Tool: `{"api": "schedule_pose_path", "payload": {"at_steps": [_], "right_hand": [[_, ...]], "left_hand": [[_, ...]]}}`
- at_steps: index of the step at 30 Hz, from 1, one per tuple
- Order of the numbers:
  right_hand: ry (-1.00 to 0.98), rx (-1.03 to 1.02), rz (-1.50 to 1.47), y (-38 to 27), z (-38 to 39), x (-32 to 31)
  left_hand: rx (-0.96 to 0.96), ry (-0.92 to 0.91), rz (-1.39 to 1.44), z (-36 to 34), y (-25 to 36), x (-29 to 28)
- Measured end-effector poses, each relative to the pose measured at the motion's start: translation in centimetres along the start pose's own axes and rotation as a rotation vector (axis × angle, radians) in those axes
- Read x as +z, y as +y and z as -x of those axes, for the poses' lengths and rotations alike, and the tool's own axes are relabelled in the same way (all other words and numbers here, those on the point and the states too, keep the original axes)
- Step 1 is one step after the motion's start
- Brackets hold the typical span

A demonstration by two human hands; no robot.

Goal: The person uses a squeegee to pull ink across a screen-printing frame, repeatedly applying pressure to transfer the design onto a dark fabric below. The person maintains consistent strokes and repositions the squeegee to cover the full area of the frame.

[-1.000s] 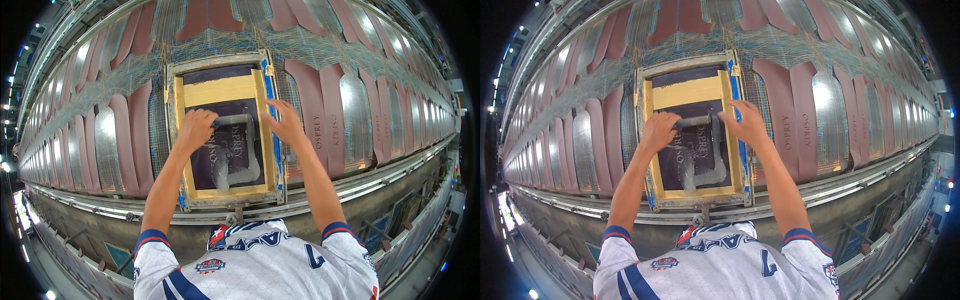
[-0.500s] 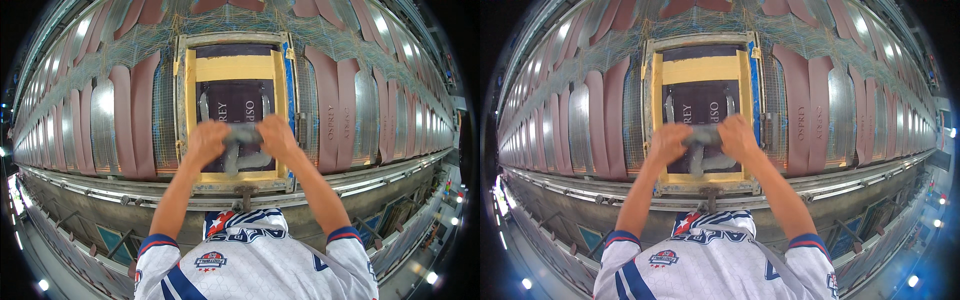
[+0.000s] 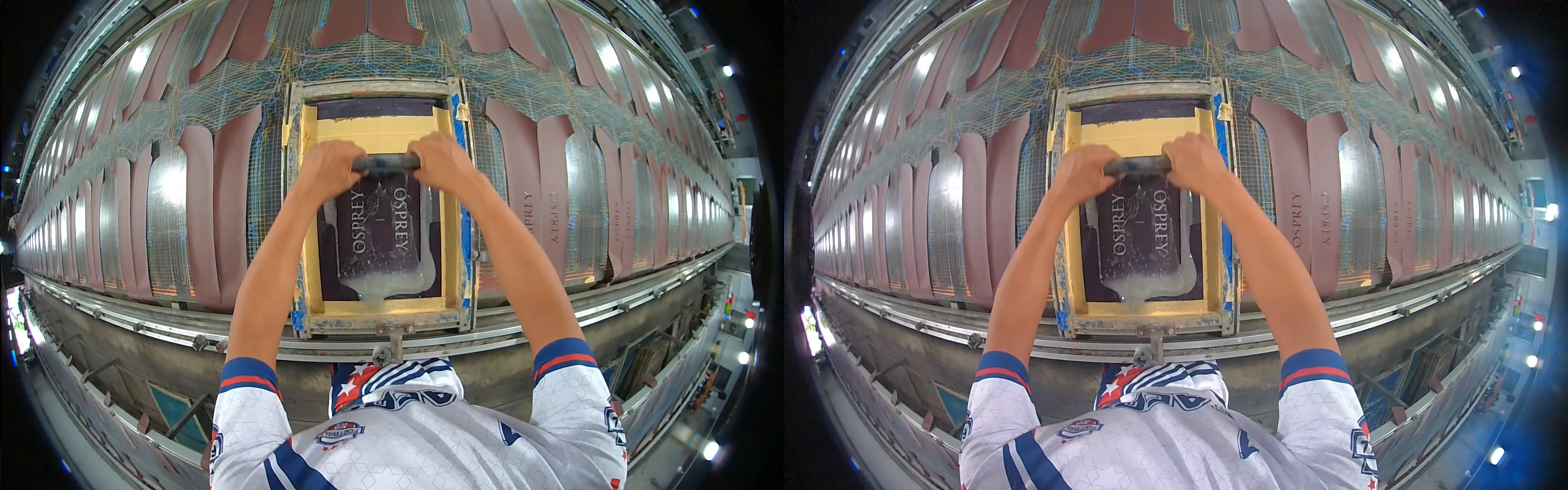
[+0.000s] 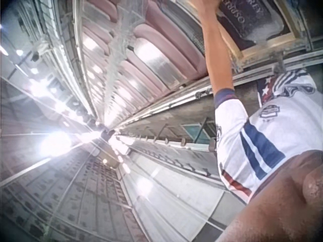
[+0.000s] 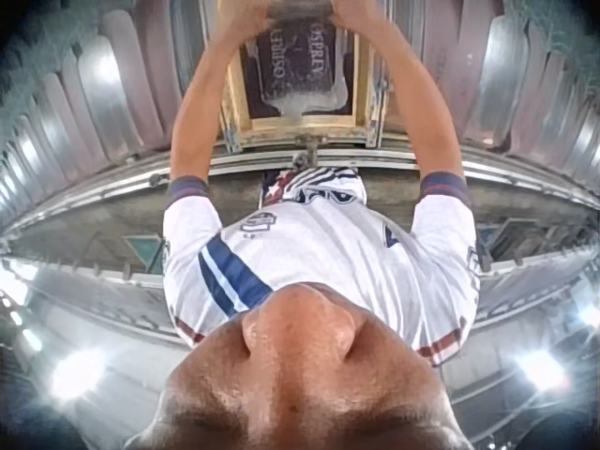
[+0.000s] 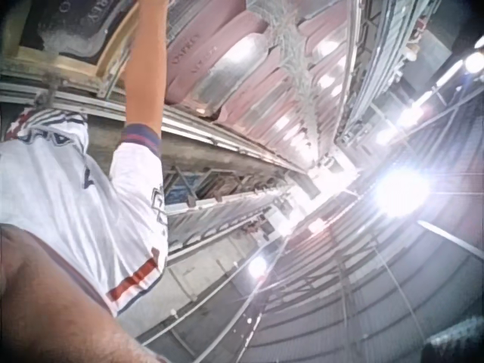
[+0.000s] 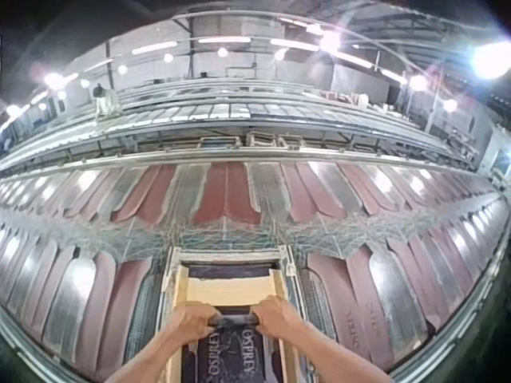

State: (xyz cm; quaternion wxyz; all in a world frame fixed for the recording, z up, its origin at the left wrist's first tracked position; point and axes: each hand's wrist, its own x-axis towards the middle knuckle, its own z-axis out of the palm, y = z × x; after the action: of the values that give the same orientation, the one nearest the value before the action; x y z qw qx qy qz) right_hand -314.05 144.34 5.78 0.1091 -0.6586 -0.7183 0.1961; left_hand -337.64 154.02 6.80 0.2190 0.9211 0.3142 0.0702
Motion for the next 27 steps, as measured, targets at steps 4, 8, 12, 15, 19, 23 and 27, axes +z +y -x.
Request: {"api": "schedule_pose_path", "payload": {"at_steps": [4,8,12,15,19,23,27], "right_hand": [[0.049,0.032,-0.079,0.4,0.1,1.4],[0.019,0.027,-0.082,-3.1,7.4,3.7],[-0.045,-0.008,-0.121,-7.6,18.4,6.5],[-0.047,0.019,-0.331,-8.3,18.4,2.4],[0.546,0.621,-0.219,-0.1,15.6,3.2],[0.542,0.825,-0.392,2.8,14.9,5.8],[0.512,0.852,-0.457,0.8,14.4,2.3]], "left_hand": [[-0.045,0.003,0.018,0.2,0.3,0.6],[0.065,0.065,0.034,7.4,2.6,3.4],[0.070,-0.029,0.050,17.7,8.7,4.3],[0.000,0.007,-0.013,19.4,10.2,3.9],[-0.010,-0.044,-0.063,19.3,10.3,3.8],[0.017,-0.066,-0.153,19.2,10.2,4.1],[-0.037,-0.012,-0.020,20.9,9.6,1.9]]}}
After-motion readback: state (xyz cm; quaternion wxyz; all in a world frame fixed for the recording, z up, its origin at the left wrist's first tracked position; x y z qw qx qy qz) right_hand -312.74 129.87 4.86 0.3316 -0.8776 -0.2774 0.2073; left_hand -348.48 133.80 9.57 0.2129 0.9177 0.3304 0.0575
